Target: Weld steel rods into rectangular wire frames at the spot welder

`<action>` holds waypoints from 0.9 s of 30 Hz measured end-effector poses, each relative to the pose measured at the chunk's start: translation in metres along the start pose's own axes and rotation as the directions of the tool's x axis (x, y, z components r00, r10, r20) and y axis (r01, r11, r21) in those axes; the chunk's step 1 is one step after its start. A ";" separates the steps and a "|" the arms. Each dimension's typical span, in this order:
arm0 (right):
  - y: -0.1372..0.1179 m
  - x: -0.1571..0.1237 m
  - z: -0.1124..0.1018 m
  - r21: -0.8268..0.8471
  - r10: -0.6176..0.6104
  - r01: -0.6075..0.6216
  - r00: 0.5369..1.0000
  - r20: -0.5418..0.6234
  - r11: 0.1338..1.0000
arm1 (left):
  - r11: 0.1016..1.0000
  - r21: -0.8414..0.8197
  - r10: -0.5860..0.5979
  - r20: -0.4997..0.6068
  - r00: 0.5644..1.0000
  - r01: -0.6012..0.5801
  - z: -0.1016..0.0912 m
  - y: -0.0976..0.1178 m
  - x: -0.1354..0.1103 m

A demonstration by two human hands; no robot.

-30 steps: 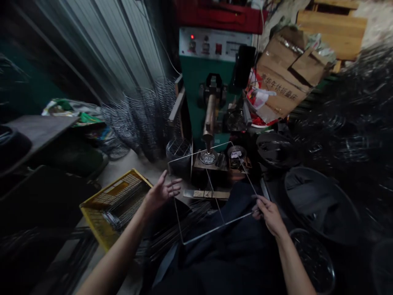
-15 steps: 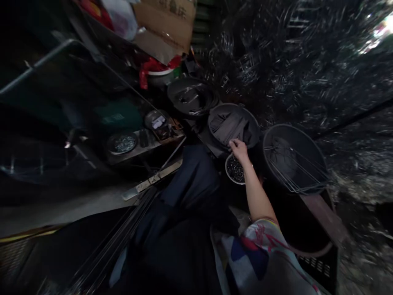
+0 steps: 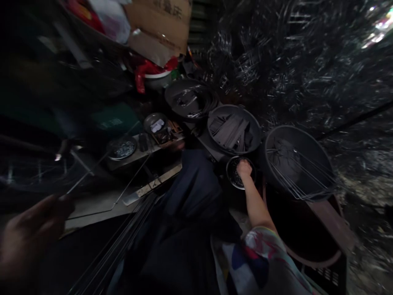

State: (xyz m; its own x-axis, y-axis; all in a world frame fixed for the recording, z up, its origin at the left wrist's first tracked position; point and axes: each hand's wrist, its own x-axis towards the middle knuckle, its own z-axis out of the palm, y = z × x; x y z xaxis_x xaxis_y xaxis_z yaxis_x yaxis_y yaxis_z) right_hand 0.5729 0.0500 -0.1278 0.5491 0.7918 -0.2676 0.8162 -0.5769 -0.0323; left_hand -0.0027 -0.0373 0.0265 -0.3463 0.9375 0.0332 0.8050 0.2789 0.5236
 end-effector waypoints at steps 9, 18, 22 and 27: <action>-0.021 -0.015 -0.048 0.238 -0.122 0.159 0.979 -0.161 0.958 | 0.981 -0.133 0.150 0.045 0.988 -0.143 0.009 -0.011 0.013; -0.260 -0.128 -0.068 0.943 -0.699 0.306 0.703 -0.131 0.131 | 0.965 -0.174 0.191 -0.042 0.981 -0.195 0.001 -0.015 0.004; -0.335 -0.200 -0.043 0.960 -0.831 0.222 0.557 0.021 0.173 | 0.961 -0.196 0.178 -0.092 0.980 -0.193 -0.003 -0.023 -0.004; -0.381 -0.211 -0.040 0.880 -0.871 0.447 0.483 -0.087 0.160 | 0.968 -0.162 0.177 -0.085 0.980 -0.189 -0.004 -0.037 -0.007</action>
State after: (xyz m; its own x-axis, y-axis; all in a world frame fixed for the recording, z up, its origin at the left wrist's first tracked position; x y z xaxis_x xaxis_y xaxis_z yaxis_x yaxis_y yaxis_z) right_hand 0.1534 0.1106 -0.0203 -0.4302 0.9026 -0.0174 0.2173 0.0849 -0.9724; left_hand -0.0316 -0.0552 0.0102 -0.2379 0.9509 0.1981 0.7670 0.0587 0.6390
